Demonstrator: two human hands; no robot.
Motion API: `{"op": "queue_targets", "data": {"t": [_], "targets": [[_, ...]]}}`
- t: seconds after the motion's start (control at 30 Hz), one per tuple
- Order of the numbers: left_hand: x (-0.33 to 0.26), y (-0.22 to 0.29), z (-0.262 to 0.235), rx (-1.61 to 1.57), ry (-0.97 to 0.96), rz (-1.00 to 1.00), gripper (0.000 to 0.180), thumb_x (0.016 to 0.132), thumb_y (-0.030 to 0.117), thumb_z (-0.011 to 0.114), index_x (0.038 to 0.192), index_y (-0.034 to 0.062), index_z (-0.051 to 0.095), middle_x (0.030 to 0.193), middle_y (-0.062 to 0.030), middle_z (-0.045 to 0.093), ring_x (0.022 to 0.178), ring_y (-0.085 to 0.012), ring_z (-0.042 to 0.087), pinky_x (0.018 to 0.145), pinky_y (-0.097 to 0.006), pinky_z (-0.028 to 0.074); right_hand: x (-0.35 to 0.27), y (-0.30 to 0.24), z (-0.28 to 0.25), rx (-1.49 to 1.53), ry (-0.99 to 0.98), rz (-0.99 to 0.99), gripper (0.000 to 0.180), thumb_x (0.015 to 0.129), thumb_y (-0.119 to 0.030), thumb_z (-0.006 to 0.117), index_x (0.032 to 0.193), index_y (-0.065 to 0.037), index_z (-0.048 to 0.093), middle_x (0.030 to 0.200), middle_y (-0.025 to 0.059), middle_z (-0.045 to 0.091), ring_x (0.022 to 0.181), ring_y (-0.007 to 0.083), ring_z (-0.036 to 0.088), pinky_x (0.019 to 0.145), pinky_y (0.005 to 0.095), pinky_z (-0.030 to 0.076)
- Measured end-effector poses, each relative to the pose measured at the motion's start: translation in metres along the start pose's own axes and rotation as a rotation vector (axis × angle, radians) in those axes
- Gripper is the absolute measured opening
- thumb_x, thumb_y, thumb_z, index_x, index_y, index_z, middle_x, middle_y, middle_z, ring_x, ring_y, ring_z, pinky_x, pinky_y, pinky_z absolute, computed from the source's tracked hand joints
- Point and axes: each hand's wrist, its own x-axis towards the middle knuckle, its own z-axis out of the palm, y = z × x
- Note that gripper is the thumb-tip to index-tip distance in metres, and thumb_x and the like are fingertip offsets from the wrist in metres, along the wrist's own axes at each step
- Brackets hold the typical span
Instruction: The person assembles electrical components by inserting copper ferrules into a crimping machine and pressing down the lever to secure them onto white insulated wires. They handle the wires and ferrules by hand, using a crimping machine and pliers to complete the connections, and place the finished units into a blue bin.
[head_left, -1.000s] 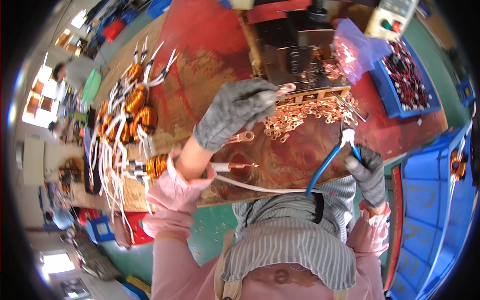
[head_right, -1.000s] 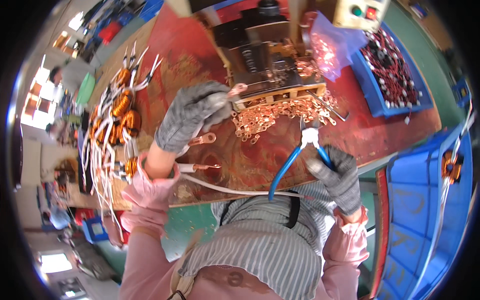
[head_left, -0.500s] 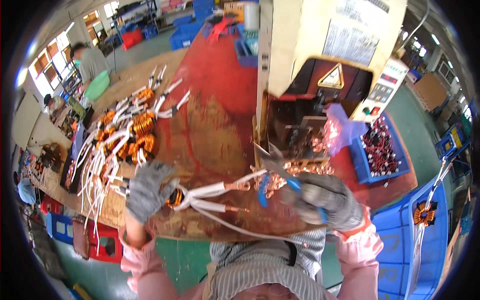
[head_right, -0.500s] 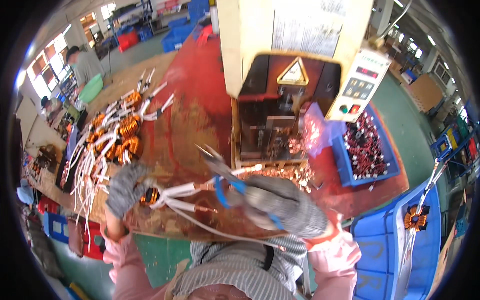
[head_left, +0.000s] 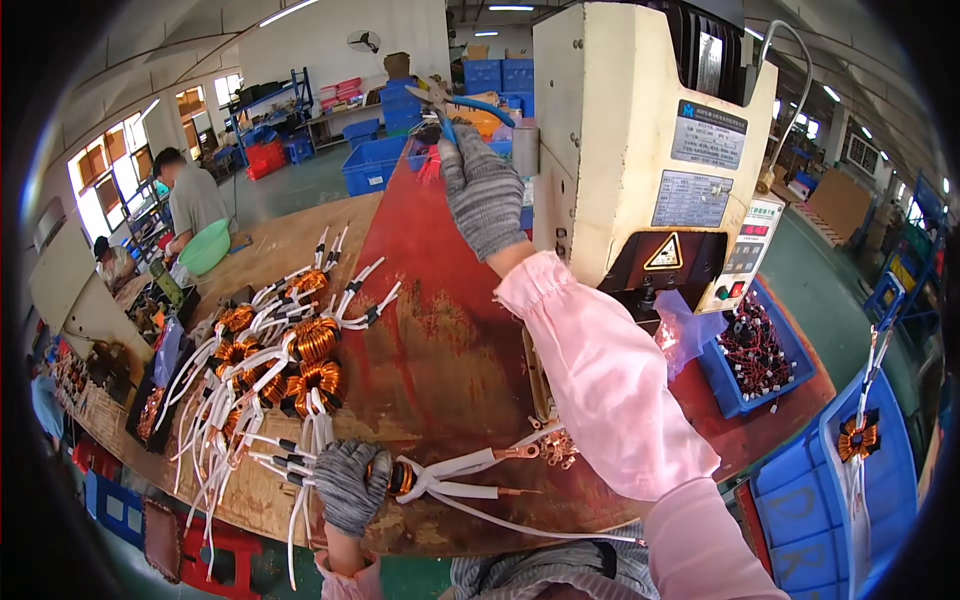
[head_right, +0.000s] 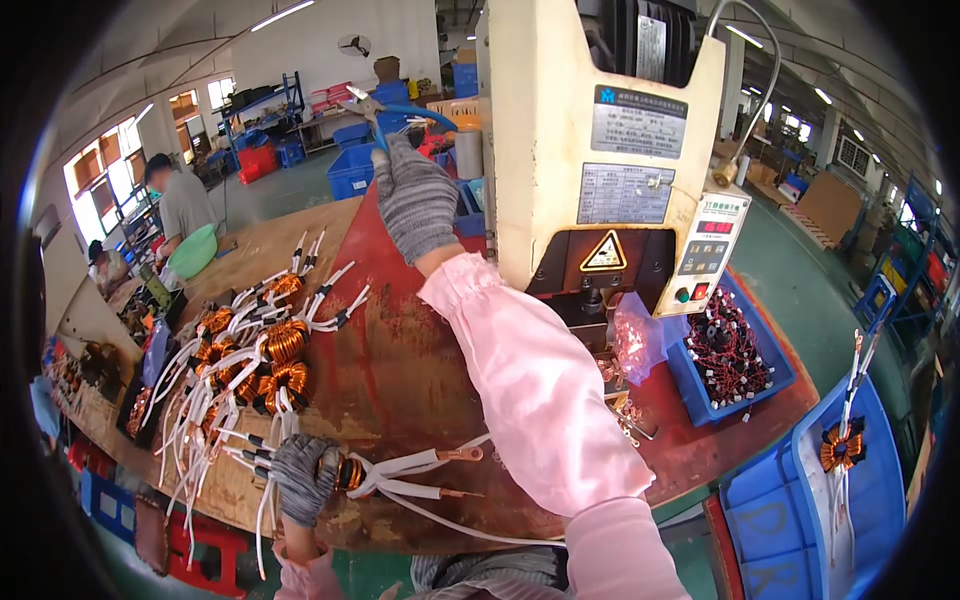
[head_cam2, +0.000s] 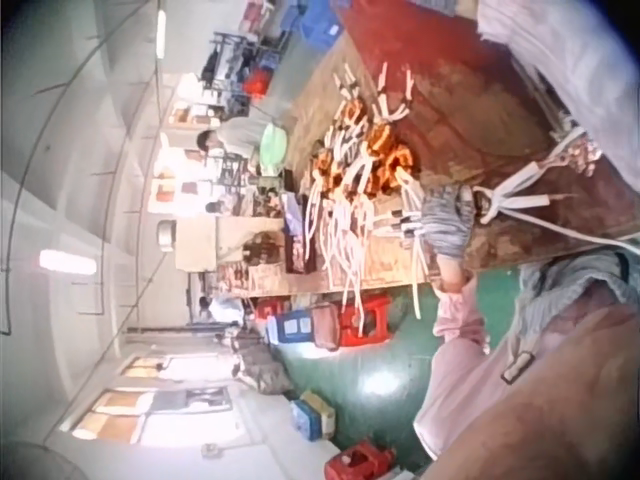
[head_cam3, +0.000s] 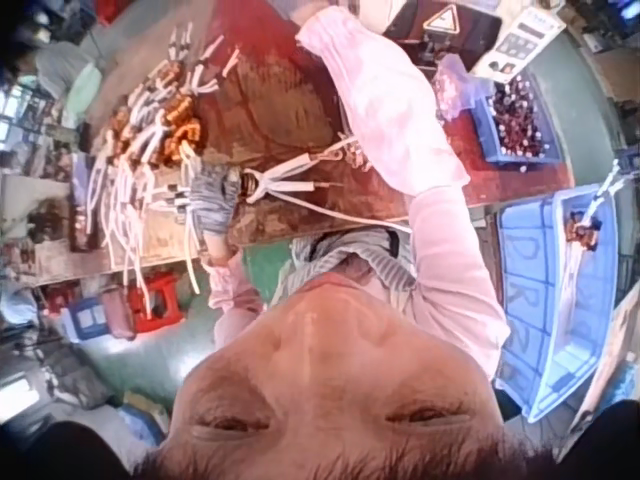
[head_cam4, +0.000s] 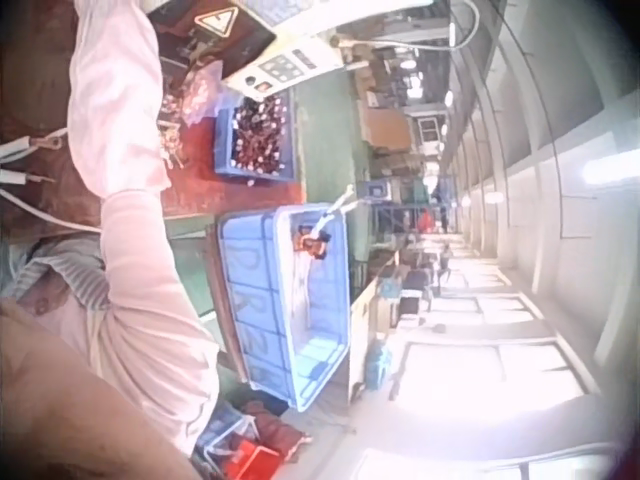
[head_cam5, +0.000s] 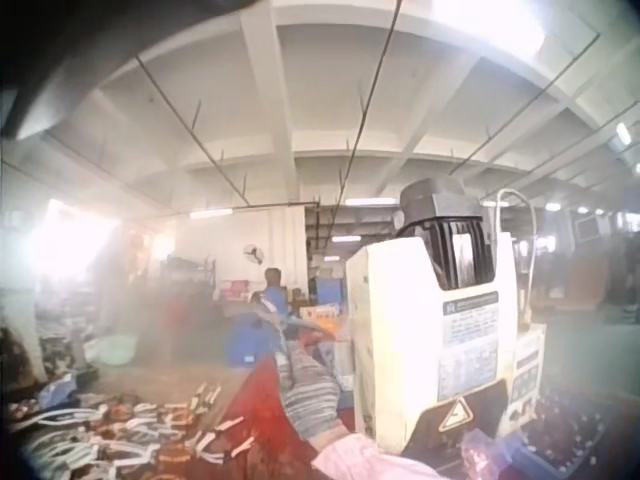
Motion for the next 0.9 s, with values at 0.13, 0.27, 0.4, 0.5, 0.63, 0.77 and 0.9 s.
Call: {"op": "queue_targets", "data": {"t": [0.13,0.27,0.4,0.5,0.63,0.77,0.9], "targets": [[0.001,-0.002,0.001,-0.027,0.055,0.019,0.016,0.075,0.021,0.059,0.076,0.0052,0.064,0.073,-0.0137,0.06,0.068,-0.0331,0.056,0.066,-0.043,0.043,-0.001,-0.003,-0.005,-0.019,-0.049,-0.031,0.033,0.09,-0.028,0.052,0.108,-0.001,0.059,0.089,0.0199,0.063,0.078,0.0351,0.062,0.07,0.0408,0.049],[0.004,-0.002,0.01,-0.068,0.045,0.053,0.017,0.077,0.018,0.057,0.078,0.003,0.063,0.074,-0.015,0.06,0.07,-0.0347,0.056,0.066,-0.044,0.043,0.004,0.01,-0.006,-0.005,0.01,-0.021,0.034,0.091,-0.029,0.05,0.108,-0.001,0.058,0.085,0.0202,0.063,0.076,0.0345,0.062,0.068,0.0408,0.049],[0.0,-0.005,0.001,-0.01,0.091,0.051,0.015,0.076,0.018,0.058,0.076,0.0044,0.062,0.071,-0.0141,0.058,0.068,-0.0341,0.055,0.064,-0.044,0.043,0.004,-0.004,-0.005,0.086,-0.172,0.297,0.036,0.091,-0.03,0.049,0.109,0.0,0.058,0.095,0.0181,0.064,0.085,0.0311,0.063,0.076,0.0383,0.049],[-0.006,-0.009,-0.005,0.031,0.099,0.021,0.013,0.074,0.021,0.062,0.071,0.0081,0.061,0.068,-0.0122,0.056,0.065,-0.0316,0.054,0.061,-0.043,0.043,-0.001,0.007,0.037,-0.053,0.293,-0.136,0.036,0.09,-0.027,0.049,0.115,-0.002,0.054,0.095,0.0146,0.062,0.068,0.0313,0.06,0.058,0.0367,0.048],[0.011,-0.009,0.015,0.003,0.072,0.024,0.019,0.074,0.029,0.061,0.072,0.0106,0.06,0.071,-0.0092,0.056,0.066,-0.0298,0.053,0.06,-0.041,0.043,0.084,0.049,-0.028,-0.14,-0.469,0.218,0.022,0.085,-0.027,0.054,0.1,-0.011,0.057,0.086,0.0115,0.061,0.065,0.0217,0.06,0.056,0.0339,0.05],[-0.002,-0.013,0.009,-0.039,0.054,0.056,0.014,0.072,0.023,0.062,0.076,0.0102,0.063,0.068,-0.0079,0.055,0.064,-0.0279,0.054,0.061,-0.039,0.043,0.101,0.114,0.018,0.586,-0.164,0.651,0.022,0.087,-0.027,0.05,0.098,-0.011,0.06,0.086,0.0053,0.062,0.076,0.0183,0.059,0.067,0.0304,0.048],[-0.01,-0.016,0.005,-0.028,0.063,0.009,0.016,0.071,0.023,0.062,0.079,0.0091,0.065,0.071,-0.0082,0.058,0.067,-0.0277,0.056,0.063,-0.039,0.044,0.005,0.077,0.007,1.533,-0.542,0.638,0.018,0.093,-0.021,0.043,0.097,-0.011,0.057,0.083,0.0051,0.058,0.074,0.0161,0.055,0.064,0.0282,0.045]]}}
